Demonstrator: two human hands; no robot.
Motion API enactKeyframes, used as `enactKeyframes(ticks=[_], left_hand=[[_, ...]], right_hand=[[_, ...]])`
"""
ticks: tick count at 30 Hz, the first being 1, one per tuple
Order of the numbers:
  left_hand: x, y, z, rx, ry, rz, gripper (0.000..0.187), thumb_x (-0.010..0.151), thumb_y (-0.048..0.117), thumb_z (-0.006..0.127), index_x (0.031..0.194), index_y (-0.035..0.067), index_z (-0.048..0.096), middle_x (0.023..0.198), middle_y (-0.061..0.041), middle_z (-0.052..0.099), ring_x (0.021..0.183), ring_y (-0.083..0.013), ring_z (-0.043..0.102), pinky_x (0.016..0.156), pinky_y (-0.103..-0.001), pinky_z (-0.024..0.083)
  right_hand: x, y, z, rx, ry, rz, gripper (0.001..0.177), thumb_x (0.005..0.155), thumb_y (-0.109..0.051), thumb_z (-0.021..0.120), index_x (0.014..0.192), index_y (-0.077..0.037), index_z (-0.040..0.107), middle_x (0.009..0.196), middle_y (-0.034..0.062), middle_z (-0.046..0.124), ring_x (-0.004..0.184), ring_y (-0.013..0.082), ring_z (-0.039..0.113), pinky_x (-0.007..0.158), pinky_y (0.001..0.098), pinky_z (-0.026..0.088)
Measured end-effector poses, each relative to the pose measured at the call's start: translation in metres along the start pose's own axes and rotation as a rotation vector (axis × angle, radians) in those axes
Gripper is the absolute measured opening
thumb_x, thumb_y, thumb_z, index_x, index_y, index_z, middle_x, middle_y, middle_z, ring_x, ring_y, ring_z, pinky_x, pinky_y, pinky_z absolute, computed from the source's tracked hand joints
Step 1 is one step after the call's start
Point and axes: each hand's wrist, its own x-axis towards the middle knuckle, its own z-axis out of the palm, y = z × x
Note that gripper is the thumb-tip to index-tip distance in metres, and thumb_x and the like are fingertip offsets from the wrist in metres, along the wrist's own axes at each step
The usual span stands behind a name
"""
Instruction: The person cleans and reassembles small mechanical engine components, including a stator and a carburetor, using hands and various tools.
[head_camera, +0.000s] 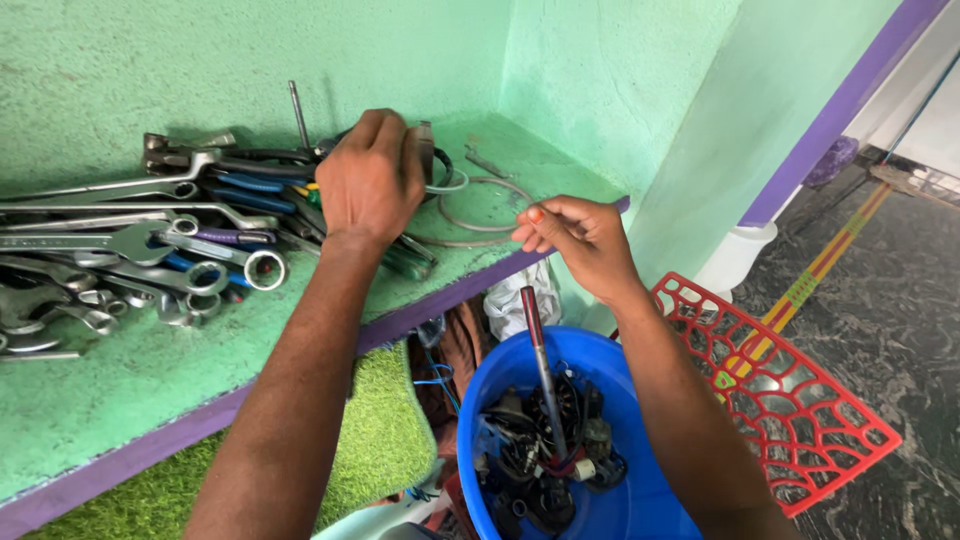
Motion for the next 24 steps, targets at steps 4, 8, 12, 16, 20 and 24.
enactKeyframes(ticks=[4,8,12,16,20,24], left_hand=[[-0.006,-0.013,0.001,-0.002,0.071,-0.062,0.008,0.101,0.013,0.069,0.101,0.006,0.066,0.101,-0.011,0.067,0.077,-0.0357,0.068,0.064,-0.045,0.053],[-0.009,-0.016,0.001,0.014,0.138,-0.1,0.008,0.104,0.014,0.067,0.106,0.007,0.064,0.104,-0.01,0.065,0.08,-0.0343,0.068,0.066,-0.044,0.053],[-0.008,-0.017,0.0,-0.008,0.175,-0.22,0.008,0.104,0.016,0.067,0.101,0.008,0.065,0.1,-0.009,0.067,0.076,-0.0333,0.068,0.064,-0.044,0.052],[-0.006,-0.021,0.0,-0.021,0.186,-0.382,0.012,0.103,0.018,0.065,0.096,0.008,0.067,0.095,-0.008,0.068,0.07,-0.0291,0.068,0.062,-0.043,0.052],[-0.006,-0.023,-0.001,-0.037,0.159,-0.433,0.015,0.102,0.02,0.065,0.093,0.008,0.068,0.092,-0.008,0.067,0.067,-0.027,0.068,0.061,-0.043,0.051],[-0.007,-0.021,-0.001,-0.056,0.179,-0.421,0.015,0.102,0.02,0.065,0.093,0.008,0.067,0.093,-0.009,0.067,0.068,-0.027,0.068,0.062,-0.043,0.052]], right_hand=[[0.028,0.01,0.007,0.007,0.025,0.018,0.025,0.105,-0.019,0.061,0.109,0.003,0.072,0.096,0.011,0.078,0.081,0.0129,0.071,0.071,0.0269,0.057],[0.063,0.032,0.027,-0.116,0.048,-0.055,0.023,0.101,-0.02,0.069,0.113,-0.001,0.073,0.099,0.0088,0.078,0.085,0.0134,0.072,0.073,0.0284,0.056],[0.086,0.043,0.053,-0.4,-0.006,-0.25,0.03,0.094,-0.021,0.076,0.118,-0.004,0.072,0.107,0.0092,0.076,0.085,0.0163,0.073,0.075,0.0305,0.057],[0.1,0.05,0.069,-0.61,-0.114,-0.216,0.027,0.089,-0.022,0.08,0.112,-0.008,0.077,0.109,0.0139,0.07,0.08,0.0221,0.069,0.064,0.0346,0.055],[0.116,0.09,0.078,-0.654,0.082,-0.176,0.017,0.096,-0.027,0.075,0.103,-0.011,0.077,0.099,0.0062,0.074,0.077,0.0185,0.07,0.063,0.0342,0.057],[0.12,0.115,0.061,-0.139,0.41,0.071,0.021,0.102,-0.027,0.064,0.103,-0.007,0.071,0.097,0.0044,0.07,0.068,0.0132,0.069,0.057,0.0281,0.06]])
